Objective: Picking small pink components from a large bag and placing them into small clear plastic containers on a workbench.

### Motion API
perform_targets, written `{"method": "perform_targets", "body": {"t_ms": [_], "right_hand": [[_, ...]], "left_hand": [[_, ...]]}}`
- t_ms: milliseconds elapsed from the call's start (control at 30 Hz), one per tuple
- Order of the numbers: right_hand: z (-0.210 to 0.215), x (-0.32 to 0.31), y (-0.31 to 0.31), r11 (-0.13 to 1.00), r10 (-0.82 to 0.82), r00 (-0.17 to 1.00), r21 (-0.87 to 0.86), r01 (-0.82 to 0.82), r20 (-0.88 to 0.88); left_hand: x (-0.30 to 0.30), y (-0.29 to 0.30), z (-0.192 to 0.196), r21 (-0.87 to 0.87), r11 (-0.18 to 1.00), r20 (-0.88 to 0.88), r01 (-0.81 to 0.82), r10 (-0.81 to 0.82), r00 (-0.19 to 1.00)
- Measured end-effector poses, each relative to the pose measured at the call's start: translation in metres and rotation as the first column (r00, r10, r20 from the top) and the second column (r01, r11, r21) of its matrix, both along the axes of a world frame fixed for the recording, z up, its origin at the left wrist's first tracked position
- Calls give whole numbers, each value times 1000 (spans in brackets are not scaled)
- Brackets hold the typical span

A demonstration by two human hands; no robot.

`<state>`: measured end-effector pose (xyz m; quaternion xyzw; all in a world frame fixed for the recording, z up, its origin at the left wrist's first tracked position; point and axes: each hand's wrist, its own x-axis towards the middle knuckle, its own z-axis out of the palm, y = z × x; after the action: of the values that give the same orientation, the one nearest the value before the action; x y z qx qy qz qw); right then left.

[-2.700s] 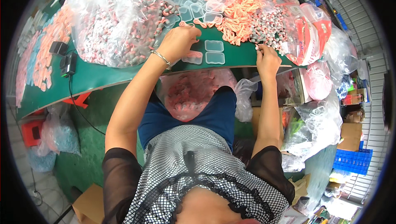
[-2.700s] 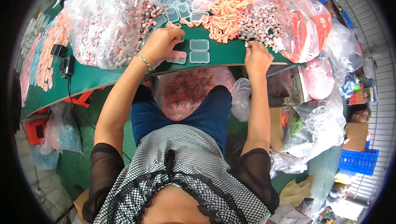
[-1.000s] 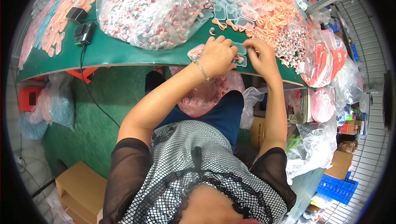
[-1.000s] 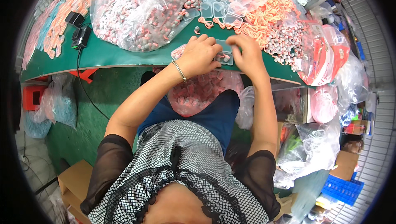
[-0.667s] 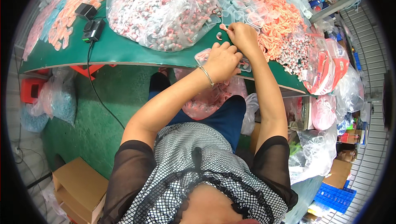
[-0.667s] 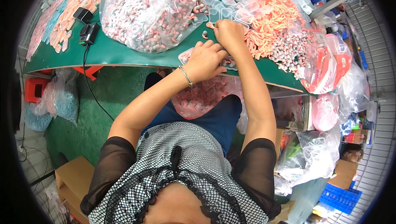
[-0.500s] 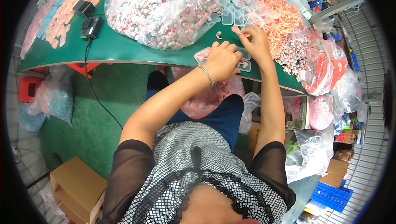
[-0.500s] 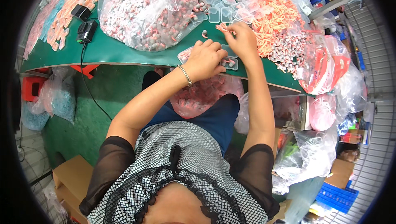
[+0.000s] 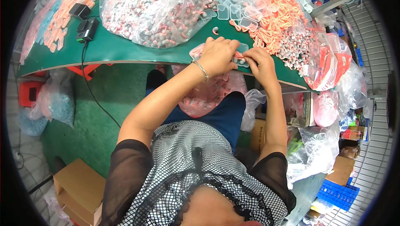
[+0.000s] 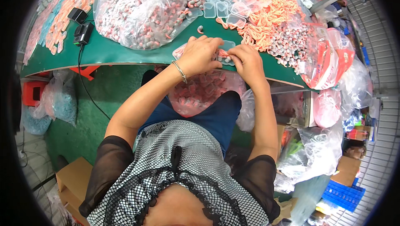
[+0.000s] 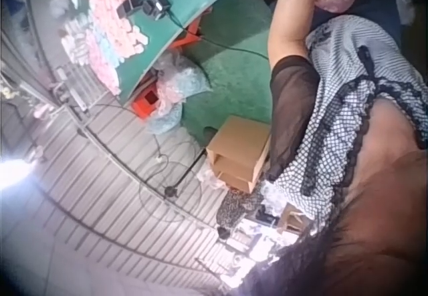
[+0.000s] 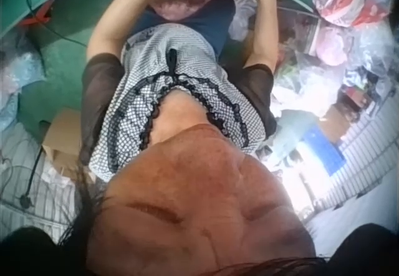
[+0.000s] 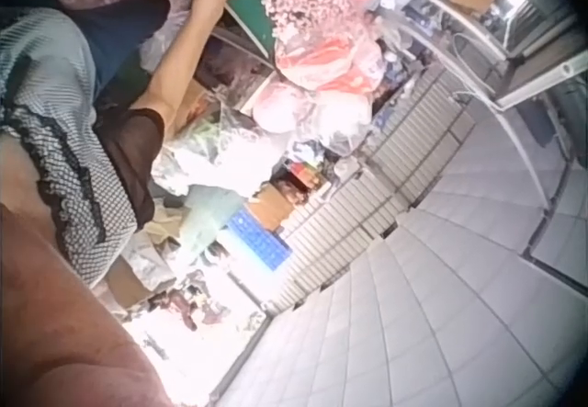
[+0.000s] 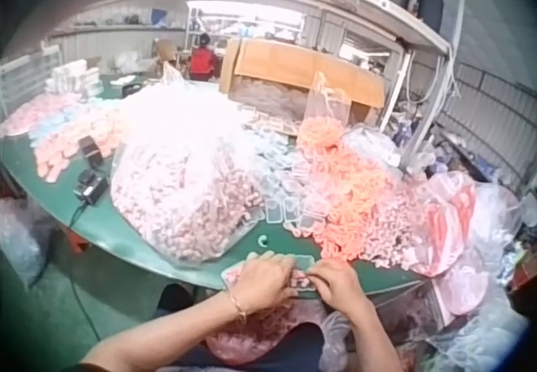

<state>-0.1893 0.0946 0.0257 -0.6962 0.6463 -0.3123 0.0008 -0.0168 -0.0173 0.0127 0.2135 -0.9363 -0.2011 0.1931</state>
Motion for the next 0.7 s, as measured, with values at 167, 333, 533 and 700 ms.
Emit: {"method": "perform_targets", "body": {"t_ms": [167, 333, 533, 700], "right_hand": [[7, -1, -1, 999, 49, 998, 14, -49, -50], [4, -10, -15, 997, -76, 994, -41, 73, -81], [0, -8, -21, 978, -175, 981, 96, 184, -88], [1, -2, -7, 992, -100, 991, -69, 107, 92]], "left_hand": [[6, 1, 1, -60, 997, -49, 41, -44, 998], [6, 1, -2, -89, 994, -58, 55, -61, 996], [4, 4, -1, -59, 998, -72, 19, -23, 997], [4, 4, 3, 32, 999, -90, -2, 4, 996]]}}
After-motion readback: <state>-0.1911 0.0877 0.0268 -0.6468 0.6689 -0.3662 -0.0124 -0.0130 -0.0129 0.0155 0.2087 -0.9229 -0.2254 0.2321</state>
